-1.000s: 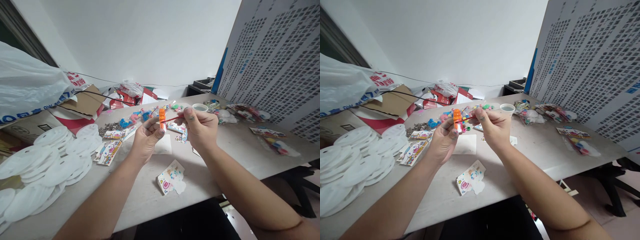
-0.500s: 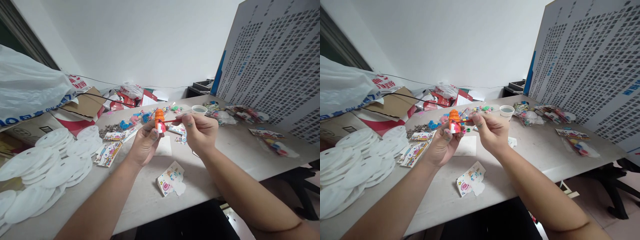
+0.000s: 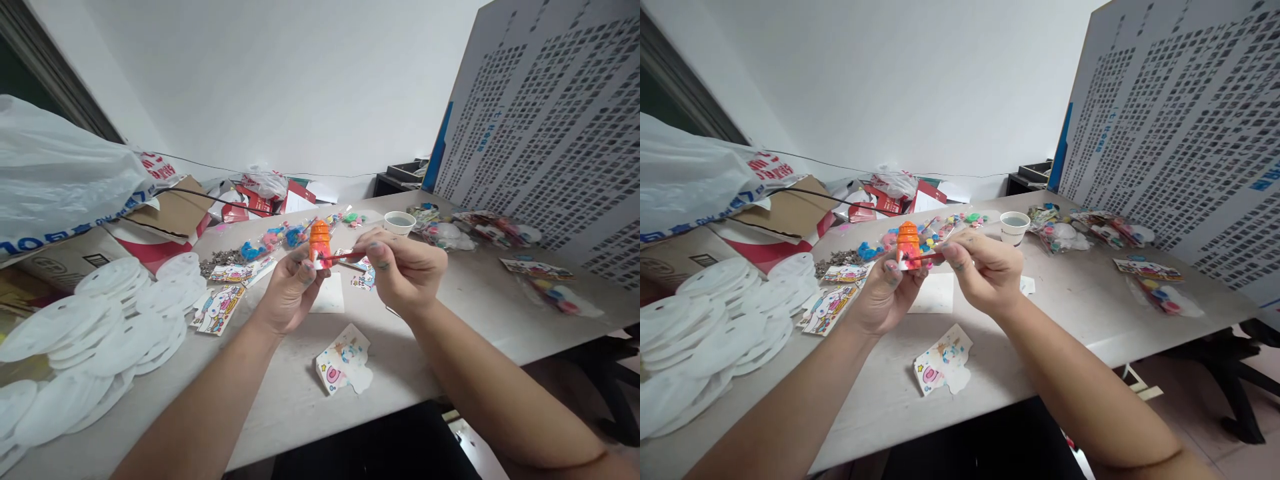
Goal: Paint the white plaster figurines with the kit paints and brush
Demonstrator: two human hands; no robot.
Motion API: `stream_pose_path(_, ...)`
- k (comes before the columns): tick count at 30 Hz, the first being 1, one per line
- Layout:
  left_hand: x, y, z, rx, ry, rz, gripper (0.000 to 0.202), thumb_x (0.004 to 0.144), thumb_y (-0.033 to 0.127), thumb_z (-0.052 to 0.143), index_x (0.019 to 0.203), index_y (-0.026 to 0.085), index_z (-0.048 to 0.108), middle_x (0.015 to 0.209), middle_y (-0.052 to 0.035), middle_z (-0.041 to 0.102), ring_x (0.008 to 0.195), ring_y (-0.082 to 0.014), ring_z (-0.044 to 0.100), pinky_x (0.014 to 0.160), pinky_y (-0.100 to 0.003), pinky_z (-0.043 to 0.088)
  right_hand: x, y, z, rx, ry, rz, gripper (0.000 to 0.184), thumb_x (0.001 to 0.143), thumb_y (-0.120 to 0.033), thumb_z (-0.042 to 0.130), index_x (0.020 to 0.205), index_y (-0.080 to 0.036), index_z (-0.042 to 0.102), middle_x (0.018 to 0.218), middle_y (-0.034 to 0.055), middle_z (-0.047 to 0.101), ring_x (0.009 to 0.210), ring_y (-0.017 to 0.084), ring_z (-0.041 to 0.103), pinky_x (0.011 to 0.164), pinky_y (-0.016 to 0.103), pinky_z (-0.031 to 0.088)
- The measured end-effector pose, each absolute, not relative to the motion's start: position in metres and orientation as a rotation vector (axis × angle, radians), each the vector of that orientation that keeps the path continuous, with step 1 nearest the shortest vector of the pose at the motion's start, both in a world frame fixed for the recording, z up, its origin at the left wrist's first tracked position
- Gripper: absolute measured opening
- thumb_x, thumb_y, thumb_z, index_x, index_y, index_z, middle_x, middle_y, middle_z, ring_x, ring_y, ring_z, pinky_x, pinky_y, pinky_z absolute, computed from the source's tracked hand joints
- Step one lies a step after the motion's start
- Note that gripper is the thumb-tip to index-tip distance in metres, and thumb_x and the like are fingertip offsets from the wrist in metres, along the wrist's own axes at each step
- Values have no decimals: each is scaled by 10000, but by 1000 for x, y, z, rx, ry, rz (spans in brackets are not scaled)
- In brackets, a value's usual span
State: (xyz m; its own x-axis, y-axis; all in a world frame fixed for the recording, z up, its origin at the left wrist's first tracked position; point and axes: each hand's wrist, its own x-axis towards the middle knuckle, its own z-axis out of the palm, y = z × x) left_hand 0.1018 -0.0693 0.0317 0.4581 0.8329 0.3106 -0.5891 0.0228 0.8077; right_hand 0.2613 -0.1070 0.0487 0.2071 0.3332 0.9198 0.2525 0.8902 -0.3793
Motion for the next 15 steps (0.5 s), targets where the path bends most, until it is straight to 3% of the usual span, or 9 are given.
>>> stream_pose_path(6,102,-70,34,1057,310,1112,374,608,474,884,863,227,764,837,-13,691,800,-120,627,735,-237,501,262,-106,50,-529,-1306,-19,161,916,-230,625,897,-257,782,752,29,752,695,174,694,646,346,577)
stream_pose_path(11,101,-70,34,1063,280,1106,348,638,489,862,813,207,756,753,-2,657,721,-95,595,725,-223,503,264,-109,52,-463,-1438,34,176,904,-173,618,854,-237,775,676,20,717,614,152,652,603,327,547)
stream_pose_path(15,100,-71,34,1033,258,1074,347,635,472,870,839,213,760,811,-13,691,792,-103,634,727,-204,506,264,-110,53,-488,-1339,-27,196,913,-166,606,908,-248,784,724,27,734,663,159,672,628,328,551)
